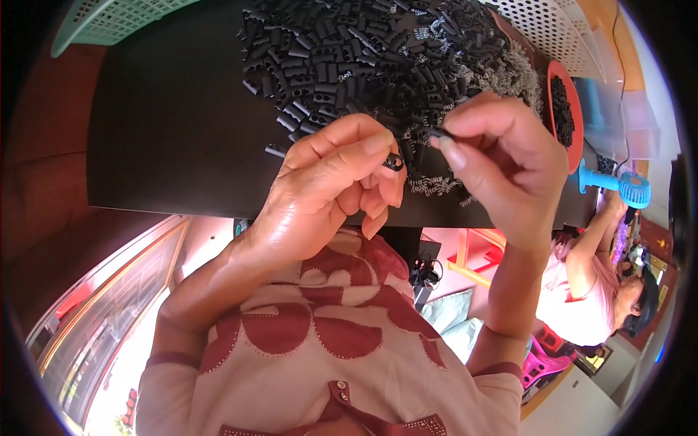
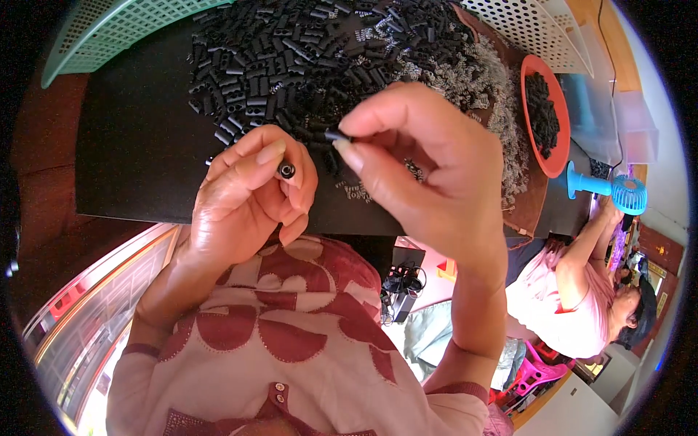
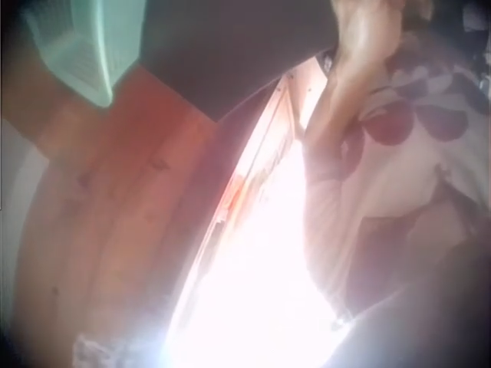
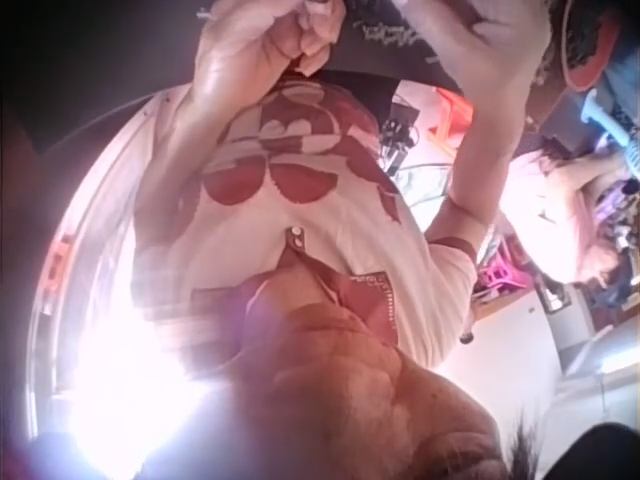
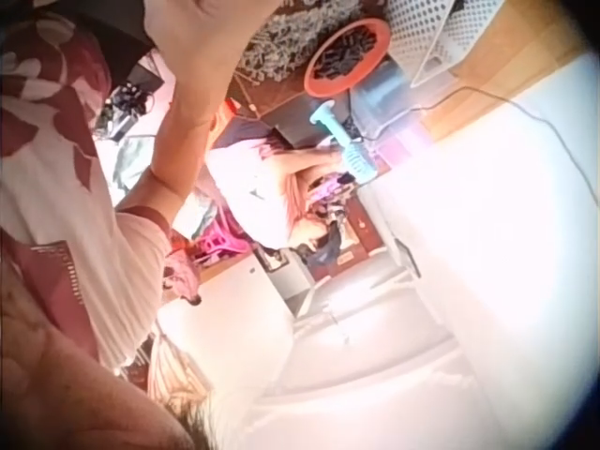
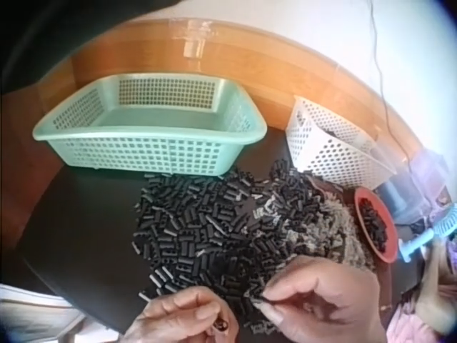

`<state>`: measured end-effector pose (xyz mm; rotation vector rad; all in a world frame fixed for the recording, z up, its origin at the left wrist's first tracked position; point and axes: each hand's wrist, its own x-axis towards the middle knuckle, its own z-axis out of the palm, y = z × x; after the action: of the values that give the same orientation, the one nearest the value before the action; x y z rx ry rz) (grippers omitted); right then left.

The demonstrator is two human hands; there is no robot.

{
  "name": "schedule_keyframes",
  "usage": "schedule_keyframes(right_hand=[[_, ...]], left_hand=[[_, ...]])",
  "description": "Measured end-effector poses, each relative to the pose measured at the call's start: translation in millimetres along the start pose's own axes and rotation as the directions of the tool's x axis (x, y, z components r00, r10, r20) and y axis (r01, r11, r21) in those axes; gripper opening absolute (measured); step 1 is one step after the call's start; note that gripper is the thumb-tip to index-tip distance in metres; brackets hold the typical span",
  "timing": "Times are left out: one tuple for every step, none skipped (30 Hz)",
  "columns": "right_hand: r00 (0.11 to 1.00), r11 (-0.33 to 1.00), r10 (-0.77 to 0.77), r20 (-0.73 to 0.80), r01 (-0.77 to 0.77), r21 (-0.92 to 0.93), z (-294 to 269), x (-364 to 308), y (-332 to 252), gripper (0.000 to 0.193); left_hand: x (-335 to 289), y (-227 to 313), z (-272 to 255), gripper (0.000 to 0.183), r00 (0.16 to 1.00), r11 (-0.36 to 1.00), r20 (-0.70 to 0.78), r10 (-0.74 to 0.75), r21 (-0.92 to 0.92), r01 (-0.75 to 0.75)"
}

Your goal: The person assembles plastic cord locks by hand, picking up small springs and plastic pieces from the table and fitting them together.

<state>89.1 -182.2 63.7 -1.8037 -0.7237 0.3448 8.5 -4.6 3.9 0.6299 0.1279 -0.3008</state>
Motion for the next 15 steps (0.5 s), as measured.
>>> schedule_keyframes(right_hand=[[0.998,0.997,-0.061,0.008,0.061,0.037,2,-3,1,0.017],[0.993,0.987,-0.116,-0.029,0.118,0.109,7,-6,3,0.018],[0.985,0.981,-0.168,-0.030,0.170,0.092,8,-9,3,0.019],[0.975,0.972,-0.220,-0.031,0.221,0.074,8,-11,5,0.019],[0.956,0.956,-0.292,-0.030,0.293,0.034,9,-12,7,0.018],[0.956,0.956,-0.292,-0.030,0.293,0.033,9,-14,6,0.018],[0.955,0.956,-0.295,-0.022,0.295,-0.004,9,-17,5,0.018],[0.954,0.954,-0.298,-0.015,0.297,-0.041,9,-19,4,0.018],[0.954,0.953,-0.299,-0.016,0.299,-0.042,10,-21,2,0.018],[0.952,0.949,-0.304,-0.024,0.301,-0.098,12,-23,0,0.018],[0.950,0.941,-0.310,-0.033,0.302,-0.152,13,-25,-1,0.019],[0.949,0.940,-0.312,-0.034,0.304,-0.152,14,-25,0,0.019],[0.932,0.920,-0.361,-0.031,0.351,-0.176,16,-25,1,0.019],[0.912,0.896,-0.409,-0.028,0.396,-0.201,18,-25,2,0.020],[0.911,0.895,-0.412,-0.029,0.398,-0.201,19,-26,2,0.020]], left_hand=[[0,0,1,0.027,1.000,1.000,-0.006,0.010,0.019,-0.010],[-1,-1,2,0.027,1.000,1.000,-0.006,0.012,0.020,-0.012],[-1,0,3,0.027,1.000,0.999,-0.011,0.016,0.043,-0.015],[-2,0,3,0.027,1.000,0.998,-0.017,0.019,0.066,-0.018],[-2,-1,3,0.027,1.000,0.998,-0.015,0.019,0.066,-0.018],[-3,-2,2,0.027,1.000,0.997,-0.007,0.025,0.078,-0.024],[-4,-2,2,0.026,1.000,0.995,0.000,0.031,0.091,-0.031],[-4,-3,2,0.026,1.000,0.995,0.002,0.031,0.092,-0.031],[-3,-4,3,0.024,0.999,0.994,-0.004,0.041,0.104,-0.040],[-3,-4,3,0.023,0.999,0.992,-0.010,0.051,0.116,-0.049],[-4,-5,3,0.023,0.999,0.992,-0.009,0.051,0.118,-0.050],[-5,-5,2,0.023,0.999,0.989,-0.009,0.048,0.141,-0.046],[-5,-6,2,0.022,0.999,0.986,-0.009,0.045,0.164,-0.043],[-6,-6,3,0.022,0.999,0.985,-0.007,0.046,0.166,-0.044],[-6,-6,4,0.023,0.999,0.986,-0.019,0.032,0.165,-0.028]])
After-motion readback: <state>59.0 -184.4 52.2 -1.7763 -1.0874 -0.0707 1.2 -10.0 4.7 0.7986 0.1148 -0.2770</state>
